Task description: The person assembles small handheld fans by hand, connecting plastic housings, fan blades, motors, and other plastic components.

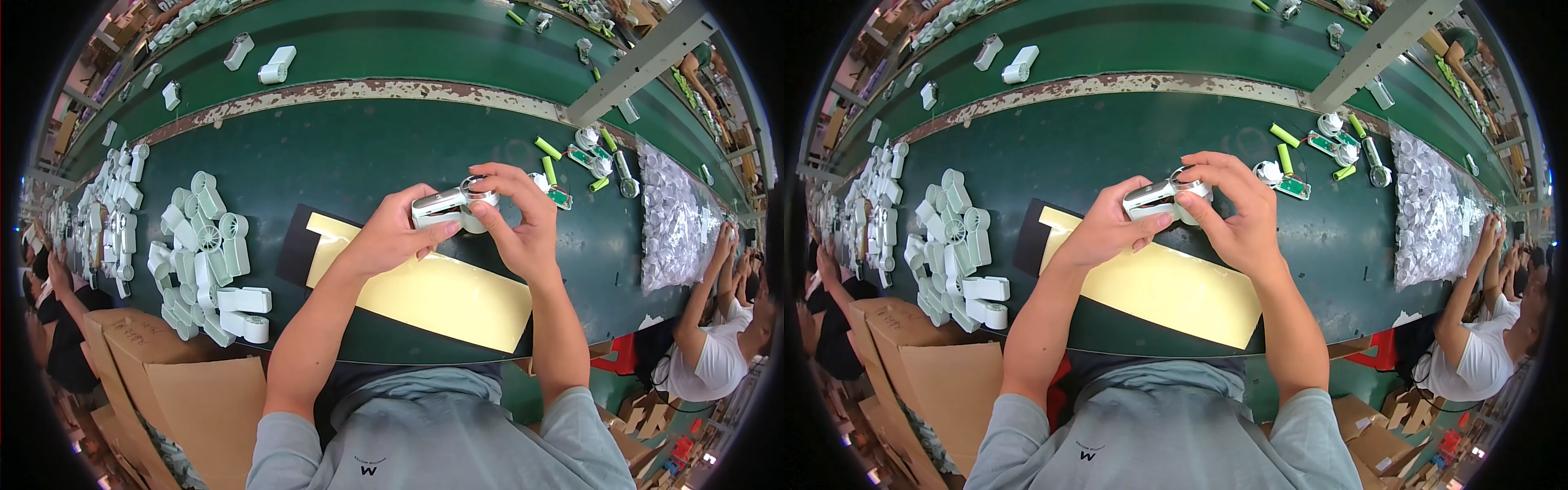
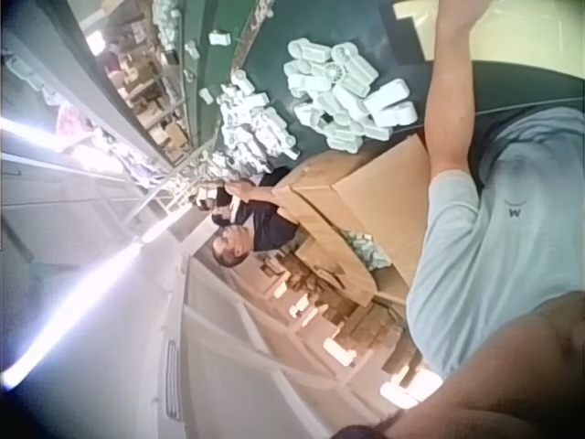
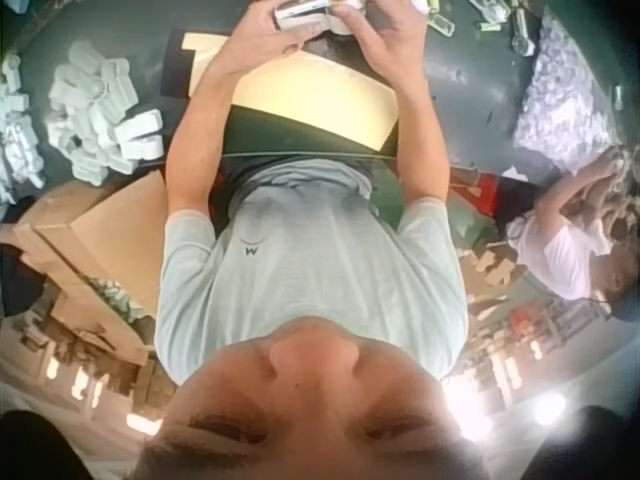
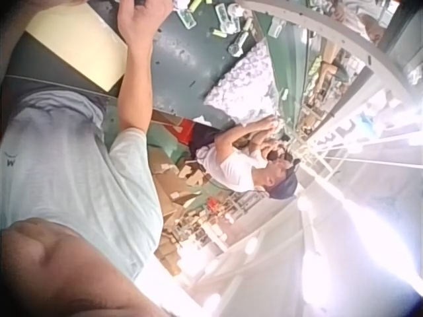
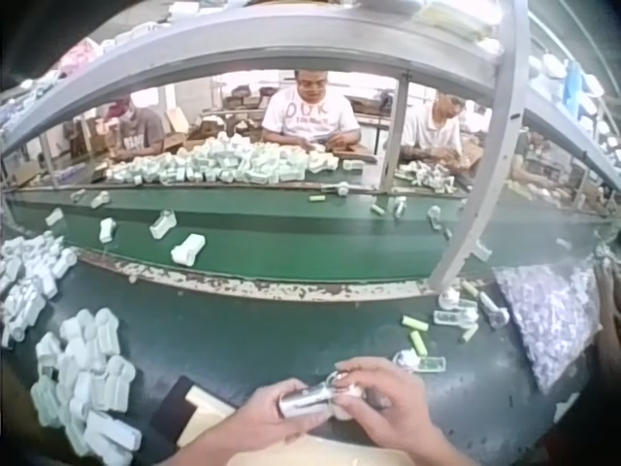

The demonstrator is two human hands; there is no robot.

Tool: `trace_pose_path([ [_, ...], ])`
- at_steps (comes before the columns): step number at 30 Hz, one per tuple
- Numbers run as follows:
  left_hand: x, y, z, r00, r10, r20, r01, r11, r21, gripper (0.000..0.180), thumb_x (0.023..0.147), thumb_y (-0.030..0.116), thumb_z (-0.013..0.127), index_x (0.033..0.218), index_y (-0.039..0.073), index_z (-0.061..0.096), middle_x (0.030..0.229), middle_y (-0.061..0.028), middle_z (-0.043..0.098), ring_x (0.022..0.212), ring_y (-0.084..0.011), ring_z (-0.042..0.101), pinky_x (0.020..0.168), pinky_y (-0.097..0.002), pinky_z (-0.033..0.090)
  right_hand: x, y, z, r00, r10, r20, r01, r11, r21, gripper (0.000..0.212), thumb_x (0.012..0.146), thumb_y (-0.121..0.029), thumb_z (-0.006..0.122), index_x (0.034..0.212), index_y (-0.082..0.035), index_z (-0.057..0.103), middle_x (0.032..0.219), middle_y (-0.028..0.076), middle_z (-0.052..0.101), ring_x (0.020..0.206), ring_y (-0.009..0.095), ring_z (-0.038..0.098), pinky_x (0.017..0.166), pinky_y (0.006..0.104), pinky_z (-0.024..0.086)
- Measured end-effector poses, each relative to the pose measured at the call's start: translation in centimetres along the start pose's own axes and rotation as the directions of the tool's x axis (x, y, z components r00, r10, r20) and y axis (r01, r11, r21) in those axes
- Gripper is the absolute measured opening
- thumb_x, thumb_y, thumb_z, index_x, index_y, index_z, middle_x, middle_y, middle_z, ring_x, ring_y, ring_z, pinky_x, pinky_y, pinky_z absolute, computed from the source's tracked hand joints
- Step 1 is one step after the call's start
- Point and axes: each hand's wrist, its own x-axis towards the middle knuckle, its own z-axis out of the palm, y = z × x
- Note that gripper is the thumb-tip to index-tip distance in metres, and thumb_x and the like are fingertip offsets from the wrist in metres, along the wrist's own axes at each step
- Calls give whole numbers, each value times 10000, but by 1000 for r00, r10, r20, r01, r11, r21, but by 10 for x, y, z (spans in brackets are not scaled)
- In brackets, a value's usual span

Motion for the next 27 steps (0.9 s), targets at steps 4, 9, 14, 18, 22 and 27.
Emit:
trace_pose_path([
  [4, 1, 2, 1, 999, 42, -33, -40, 997, 63, 278, 903, 142, 827, 1041, -5, 636, 809, -37, 653, 623, -62, 577, 513, -231, 458, -2, 6, 4, 999, 51, -8, -51, 999, 4, 213, 861, -87, 811, 1055, -36, 739, 1151, 144, 741, 1010, 259, 737, 865, 341, 572],
  [9, 1, 1, 2, 995, 73, -71, -71, 997, 30, 270, 895, 121, 828, 1035, -18, 643, 817, -50, 670, 640, -77, 609, 526, -237, 508, -5, 8, 7, 990, 139, -37, -137, 989, 50, 214, 852, -90, 821, 1044, -37, 744, 1150, 145, 745, 1017, 267, 737, 873, 346, 574],
  [14, 0, 4, 2, 991, 88, -102, -85, 996, 36, 268, 895, 120, 827, 1036, -24, 650, 806, -53, 674, 641, -87, 630, 533, -238, 523, -7, 4, 10, 991, 99, -88, -98, 995, 13, 223, 830, -75, 833, 1034, -38, 752, 1147, 154, 744, 1013, 271, 735, 865, 353, 581],
  [18, -1, 6, 1, 991, 91, -101, -89, 996, 24, 276, 892, 121, 831, 1045, -30, 658, 804, -55, 677, 637, -94, 635, 537, -240, 529, -8, 5, 11, 992, 100, -78, -97, 994, 43, 229, 821, -66, 836, 1030, -30, 751, 1144, 163, 743, 1005, 268, 736, 853, 349, 585],
  [22, -2, 6, -1, 990, 98, -102, -95, 995, 29, 275, 888, 106, 828, 1052, -42, 664, 807, -66, 683, 642, -99, 642, 537, -243, 539, -7, 5, 10, 994, -55, -94, 49, 996, -68, 233, 815, -59, 842, 1026, -20, 752, 1140, 164, 746, 985, 263, 742, 839, 341, 587],
  [27, -3, 12, 1, 990, 99, -104, -91, 993, 77, 245, 891, 61, 807, 1053, -49, 659, 819, -75, 688, 626, -108, 653, 526, -250, 549, -8, 8, 14, 992, 8, -130, -8, 1000, 0, 223, 814, -53, 843, 1018, -19, 761, 1120, 164, 753, 962, 253, 747, 825, 326, 587],
])
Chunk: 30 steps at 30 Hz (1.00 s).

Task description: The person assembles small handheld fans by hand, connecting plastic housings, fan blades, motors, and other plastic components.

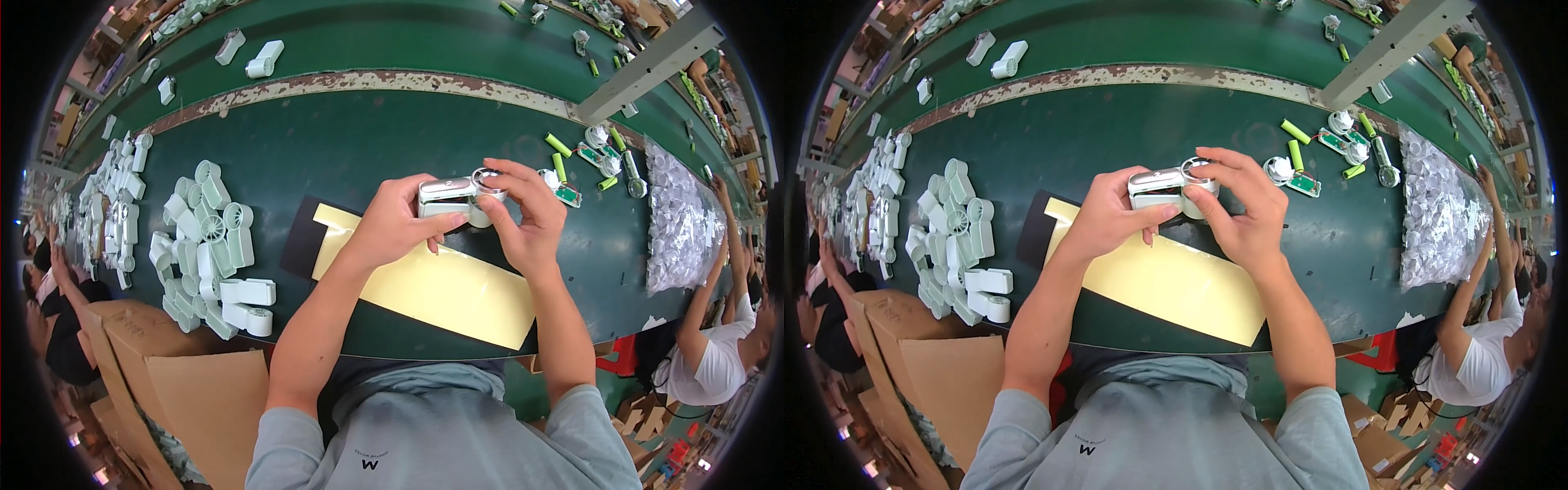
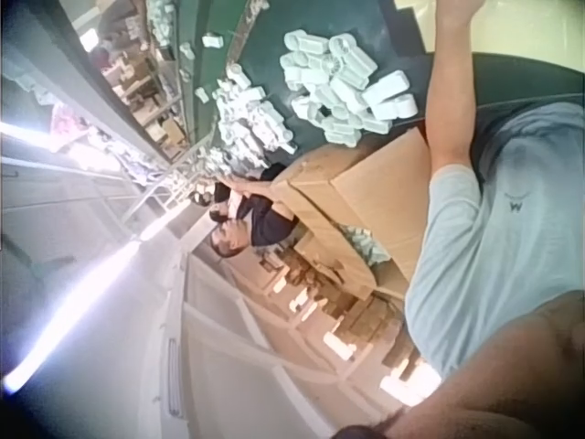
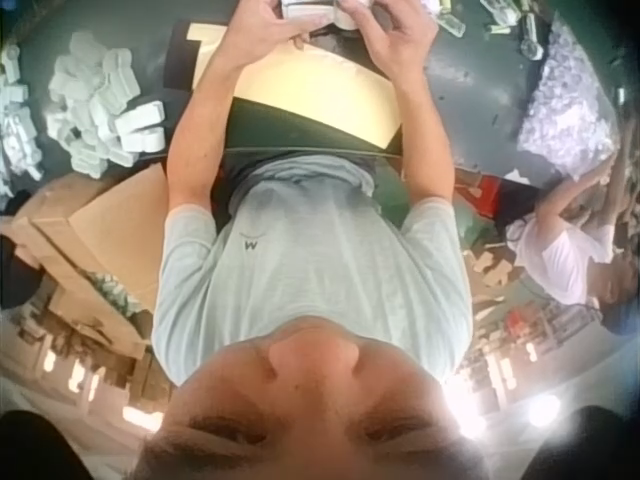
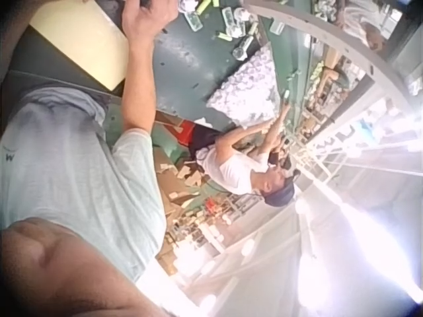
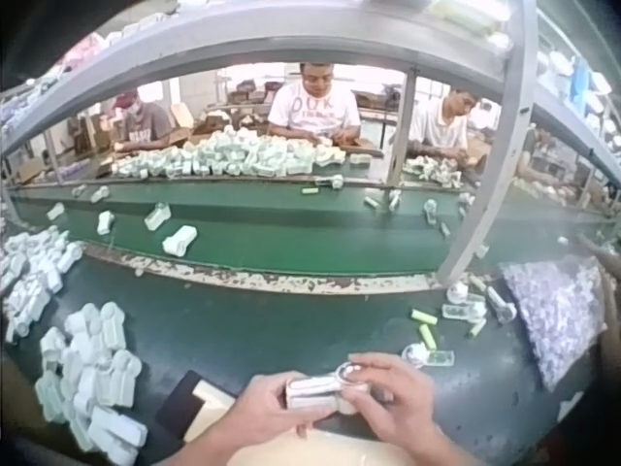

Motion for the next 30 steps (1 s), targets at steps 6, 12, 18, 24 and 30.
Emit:
trace_pose_path([
  [6, -1, -2, -2, 1000, -18, 0, 18, 1000, 0, 246, 892, 45, 800, 1069, -48, 656, 804, -73, 692, 615, -113, 668, 523, -252, 562, -3, -1, 2, 1000, -21, 1, 21, 999, -38, 231, 811, -53, 848, 1025, -21, 767, 1126, 159, 752, 953, 243, 750, 814, 324, 593],
  [12, 0, -5, -5, 1000, -17, 17, 17, 1000, -5, 247, 893, 50, 800, 1075, -48, 664, 804, -75, 697, 620, -113, 672, 531, -257, 573, 1, 0, -1, 989, -140, 48, 145, 984, -102, 243, 797, -44, 855, 1023, -16, 771, 1137, 168, 741, 932, 234, 755, 793, 318, 608],
  [18, 1, -10, -5, 1000, -22, 20, 22, 1000, 8, 249, 897, 50, 797, 1087, -45, 666, 826, -76, 699, 639, -118, 676, 540, -264, 581, 4, 2, -8, 981, -156, 116, 165, 984, -69, 240, 788, -19, 850, 1015, -9, 771, 1155, 175, 728, 939, 230, 755, 801, 322, 614],
  [24, 2, -7, -4, 1000, -3, 8, 3, 1000, -24, 266, 885, 85, 817, 1062, -44, 666, 848, -84, 703, 663, -124, 676, 580, -270, 589, 3, 0, -6, 985, -134, 112, 144, 986, -86, 242, 773, -12, 851, 1002, -23, 773, 1160, 162, 727, 943, 241, 753, 810, 326, 612],
  [30, 2, -7, -4, 1000, -21, -4, 21, 999, -38, 242, 891, 23, 795, 1084, -27, 658, 917, -79, 709, 696, -116, 682, 590, -276, 607, 5, 2, -5, 991, -81, 110, 84, 996, -31, 210, 784, -55, 856, 976, -33, 773, 1133, 147, 740, 976, 248, 742, 814, 328, 597],
])
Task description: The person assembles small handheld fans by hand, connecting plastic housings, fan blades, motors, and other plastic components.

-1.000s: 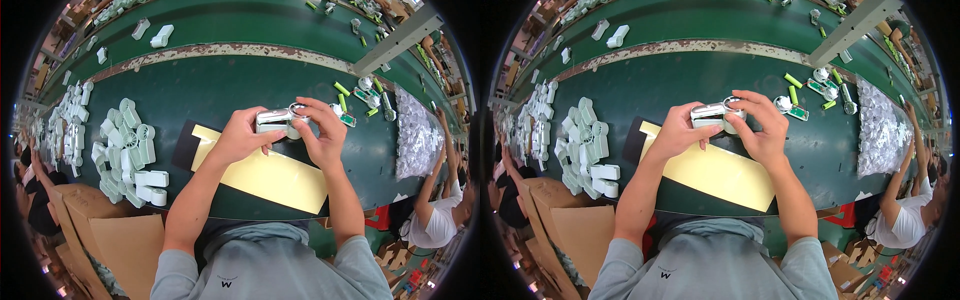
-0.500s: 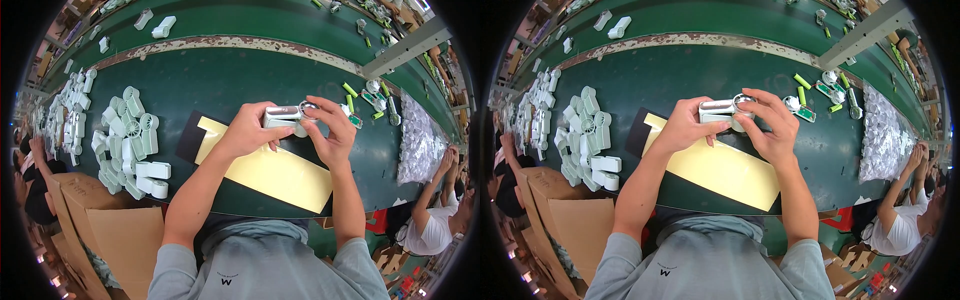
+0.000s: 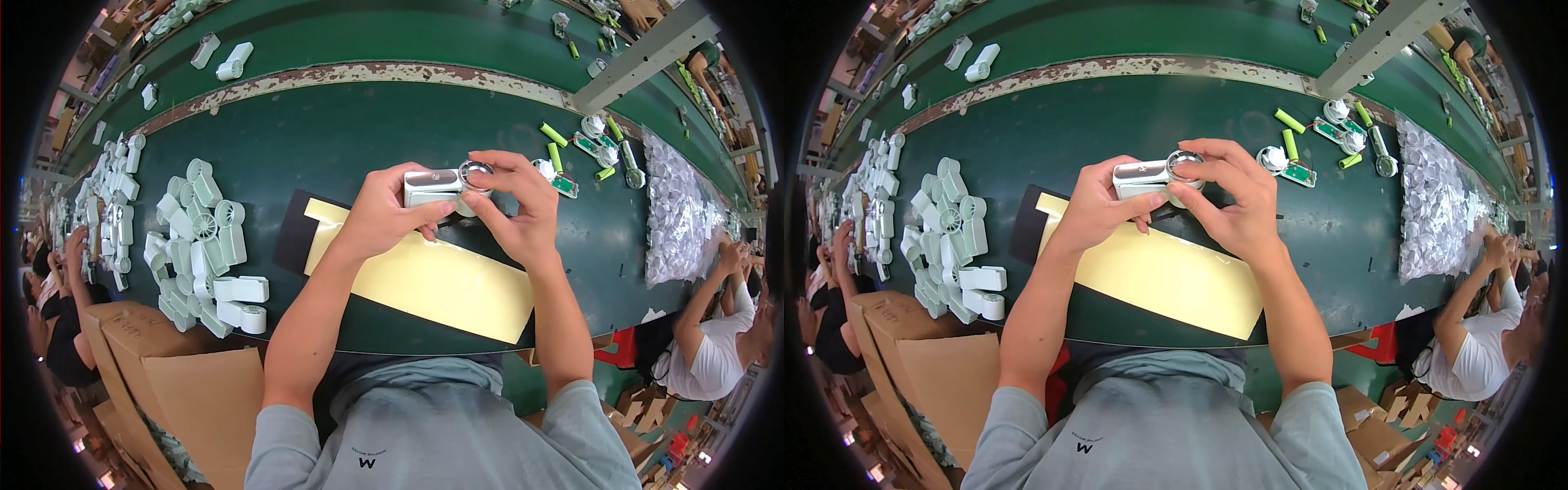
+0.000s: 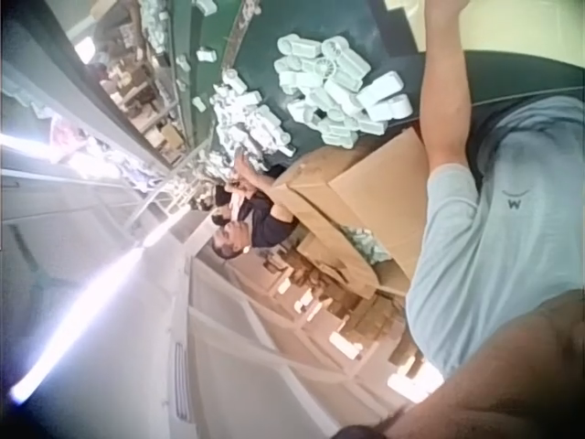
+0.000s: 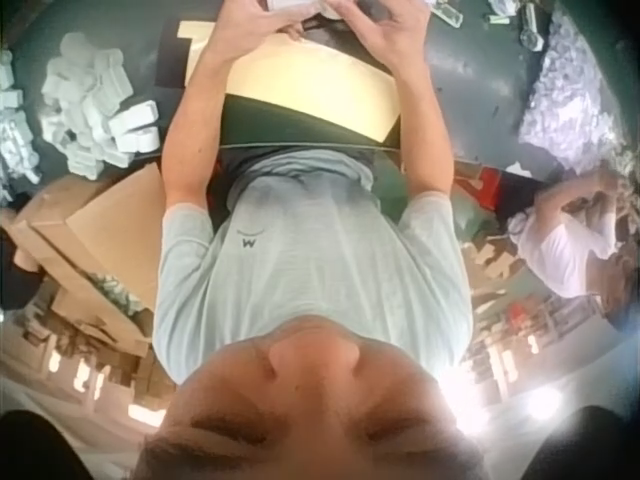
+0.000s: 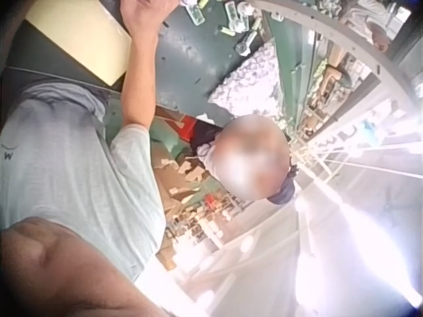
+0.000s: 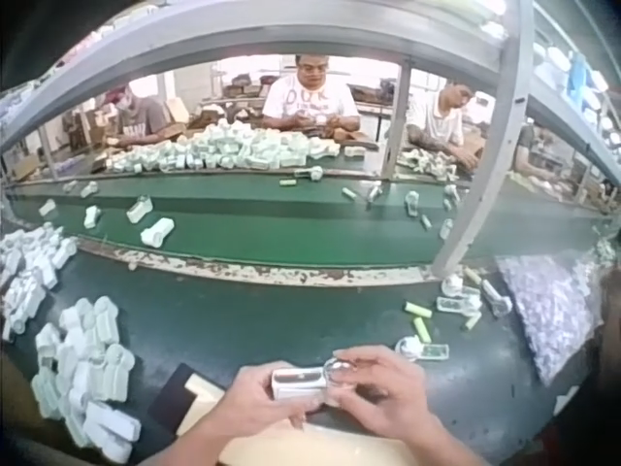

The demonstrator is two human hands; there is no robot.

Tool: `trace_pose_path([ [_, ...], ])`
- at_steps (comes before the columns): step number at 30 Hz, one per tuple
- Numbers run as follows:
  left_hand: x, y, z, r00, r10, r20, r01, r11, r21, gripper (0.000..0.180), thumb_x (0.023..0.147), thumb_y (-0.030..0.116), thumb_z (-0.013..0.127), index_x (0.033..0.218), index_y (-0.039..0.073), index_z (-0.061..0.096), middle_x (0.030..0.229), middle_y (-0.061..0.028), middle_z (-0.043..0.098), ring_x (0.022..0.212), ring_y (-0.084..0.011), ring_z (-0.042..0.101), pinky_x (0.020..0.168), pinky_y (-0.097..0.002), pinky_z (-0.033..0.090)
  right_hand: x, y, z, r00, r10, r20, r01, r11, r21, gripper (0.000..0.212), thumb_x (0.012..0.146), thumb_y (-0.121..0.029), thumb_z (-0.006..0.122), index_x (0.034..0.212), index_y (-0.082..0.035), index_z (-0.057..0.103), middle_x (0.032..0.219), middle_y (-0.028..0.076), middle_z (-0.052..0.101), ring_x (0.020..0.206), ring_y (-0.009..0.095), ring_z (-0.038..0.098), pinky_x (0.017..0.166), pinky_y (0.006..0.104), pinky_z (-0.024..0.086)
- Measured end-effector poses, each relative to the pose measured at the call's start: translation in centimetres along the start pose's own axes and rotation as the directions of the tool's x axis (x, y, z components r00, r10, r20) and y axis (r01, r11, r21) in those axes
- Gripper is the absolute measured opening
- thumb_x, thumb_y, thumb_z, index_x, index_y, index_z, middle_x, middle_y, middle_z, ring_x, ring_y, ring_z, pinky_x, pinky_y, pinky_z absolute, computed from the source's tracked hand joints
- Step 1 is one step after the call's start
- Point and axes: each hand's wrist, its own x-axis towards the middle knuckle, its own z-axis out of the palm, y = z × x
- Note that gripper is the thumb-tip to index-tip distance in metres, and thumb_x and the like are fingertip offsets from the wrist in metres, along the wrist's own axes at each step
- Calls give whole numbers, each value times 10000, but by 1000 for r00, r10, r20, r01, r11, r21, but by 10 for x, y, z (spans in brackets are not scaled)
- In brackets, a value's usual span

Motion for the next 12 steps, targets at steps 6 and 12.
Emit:
trace_pose_path([
  [6, 2, -2, -4, 996, 83, -20, -82, 996, 21, 254, 907, 31, 779, 1122, -20, 655, 980, -89, 711, 739, -129, 697, 647, -285, 627, -4, 7, 3, 1000, -9, -13, 10, 997, 81, 149, 824, -32, 819, 958, -16, 755, 1161, 159, 729, 970, 249, 737, 812, 323, 583],
  [12, 3, -6, 6, 971, 240, 1, -239, 968, 72, 285, 990, 136, 718, 1221, -17, 652, 1182, -126, 658, 977, -152, 681, 767, -294, 637, -12, 1, 6, 948, 309, 75, -300, 793, 530, 302, 948, -108, 726, 1243, -74, 672, 1283, 145, 671, 1099, 298, 685, 1014, 338, 520],
])
